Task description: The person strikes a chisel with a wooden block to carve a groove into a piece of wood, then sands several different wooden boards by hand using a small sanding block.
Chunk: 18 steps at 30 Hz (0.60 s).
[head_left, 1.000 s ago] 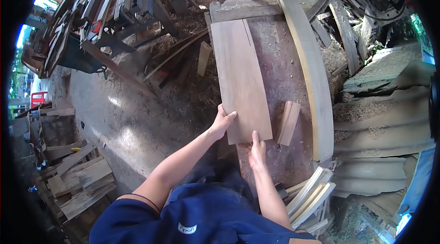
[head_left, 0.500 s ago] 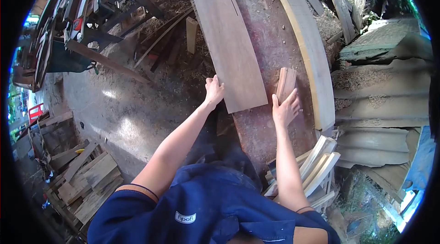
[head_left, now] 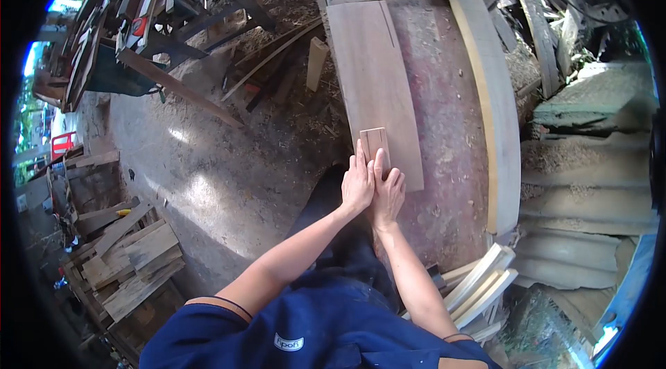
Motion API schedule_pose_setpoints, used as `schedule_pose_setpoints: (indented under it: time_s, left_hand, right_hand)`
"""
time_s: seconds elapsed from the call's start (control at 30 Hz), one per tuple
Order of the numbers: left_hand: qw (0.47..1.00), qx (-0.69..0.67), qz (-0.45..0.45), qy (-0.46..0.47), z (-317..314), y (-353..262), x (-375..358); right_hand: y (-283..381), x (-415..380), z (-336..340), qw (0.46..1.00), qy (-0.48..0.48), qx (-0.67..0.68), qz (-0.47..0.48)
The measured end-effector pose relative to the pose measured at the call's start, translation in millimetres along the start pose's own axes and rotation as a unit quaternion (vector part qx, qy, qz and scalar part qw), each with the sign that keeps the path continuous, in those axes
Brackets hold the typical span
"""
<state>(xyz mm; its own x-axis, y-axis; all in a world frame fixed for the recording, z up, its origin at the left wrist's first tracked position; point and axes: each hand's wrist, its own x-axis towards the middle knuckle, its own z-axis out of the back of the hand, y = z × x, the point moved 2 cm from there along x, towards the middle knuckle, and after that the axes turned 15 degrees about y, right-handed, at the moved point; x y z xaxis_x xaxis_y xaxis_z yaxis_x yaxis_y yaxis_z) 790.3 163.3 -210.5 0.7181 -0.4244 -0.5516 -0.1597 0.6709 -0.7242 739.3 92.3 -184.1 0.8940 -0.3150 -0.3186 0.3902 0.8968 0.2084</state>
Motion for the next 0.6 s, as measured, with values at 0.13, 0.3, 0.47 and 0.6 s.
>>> schedule_pose_setpoints:
  time_s: [0.13, 0.3, 0.47, 0.6]
  left_hand:
    - [0.997, 0.054, -0.015, -0.048, 25.3, -6.5, 44.8]
    - [0.993, 0.079, -0.031, -0.081, 96.9, -29.9, 146.8]
    - [0.991, 0.069, -0.036, -0.105, 176.2, -59.5, 259.1]
    - [0.990, 0.086, -0.031, -0.103, 209.3, -71.0, 311.3]
  right_hand:
    - [8.6, 60.2, 5.1, 0.999, -0.002, -0.032, 0.042]
    - [43.9, 176.1, 33.8, 0.997, -0.041, -0.031, 0.051]
    - [73.7, 308.1, 46.7, 0.991, -0.110, -0.045, 0.062]
    - [83.8, 367.8, 50.0, 0.989, -0.125, -0.046, 0.063]
